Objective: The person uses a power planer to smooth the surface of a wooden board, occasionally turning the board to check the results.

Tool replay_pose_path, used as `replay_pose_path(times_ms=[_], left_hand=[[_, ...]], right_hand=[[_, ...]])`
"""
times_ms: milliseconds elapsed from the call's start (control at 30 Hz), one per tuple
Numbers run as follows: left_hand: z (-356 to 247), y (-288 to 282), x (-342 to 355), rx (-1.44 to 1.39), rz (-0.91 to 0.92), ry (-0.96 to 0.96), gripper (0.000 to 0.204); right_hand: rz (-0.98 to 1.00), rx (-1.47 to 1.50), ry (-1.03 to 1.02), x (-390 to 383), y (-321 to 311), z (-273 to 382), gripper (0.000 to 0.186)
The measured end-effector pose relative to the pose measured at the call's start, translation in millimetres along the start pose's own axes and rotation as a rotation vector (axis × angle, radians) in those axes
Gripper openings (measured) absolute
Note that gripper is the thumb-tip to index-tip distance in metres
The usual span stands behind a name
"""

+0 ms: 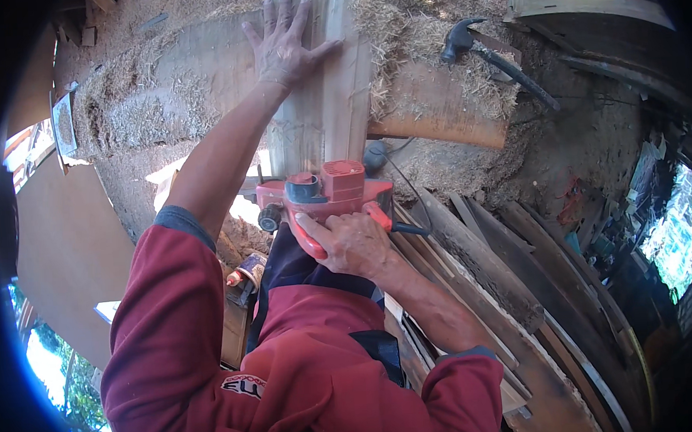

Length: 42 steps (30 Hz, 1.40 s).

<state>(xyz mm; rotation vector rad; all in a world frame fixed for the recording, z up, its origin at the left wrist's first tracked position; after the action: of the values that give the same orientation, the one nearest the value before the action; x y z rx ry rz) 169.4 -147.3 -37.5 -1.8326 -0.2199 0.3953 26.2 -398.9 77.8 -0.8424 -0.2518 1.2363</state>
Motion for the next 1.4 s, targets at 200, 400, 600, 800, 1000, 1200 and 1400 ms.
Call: replay_pose_path(times_ms=[200,400,600,800,1000,1200,1400], left_hand=[[-3.4,-3.8,1.7,-0.028,0.044,-0.019,0.108],[-1.4,-3.4,1.1,-0.006,0.006,-0.012,0.107],[-1.6,-7.8,-1.6,-0.066,0.013,-0.061,0.106],[2.2,-7.0,-2.4,-0.102,-0.015,-0.057,0.108],[-8.4,-11.1,3.8,-0.119,0.135,-0.054,0.107],[17.2,26.4,4.5,-0.022,-0.214,0.017,0.102],[11.0,26.9,5.3,-0.057,-0.204,-0.001,0.103]], right_hand=[[0.025,-0.027,0.004,-38.1,-16.6,-35.6,0.065],[0.031,-0.082,0.046,-68.1,-40.3,-66.7,0.074],[0.048,-0.053,0.033,-56.4,-32.8,-59.4,0.074],[0.033,-0.005,-0.006,-30.3,-21.0,-35.0,0.074],[0.001,0.016,-0.005,-16.7,-3.7,-18.8,0.072],[-0.005,0.014,-0.029,-2.9,5.9,-1.3,0.066],[-0.049,0.05,-0.023,7.3,12.1,8.4,0.065]])
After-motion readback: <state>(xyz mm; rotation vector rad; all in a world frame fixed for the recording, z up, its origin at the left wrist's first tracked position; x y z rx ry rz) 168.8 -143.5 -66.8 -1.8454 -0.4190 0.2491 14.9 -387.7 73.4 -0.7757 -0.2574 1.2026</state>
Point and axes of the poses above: each hand's wrist, its own x-axis towards the middle knuckle, its own y-axis out of the palm, z = x × y, the point moved 4 cm from there along x, towards the middle knuckle, and after that the axes turned 4 degrees about y, right-handed, at the moved point
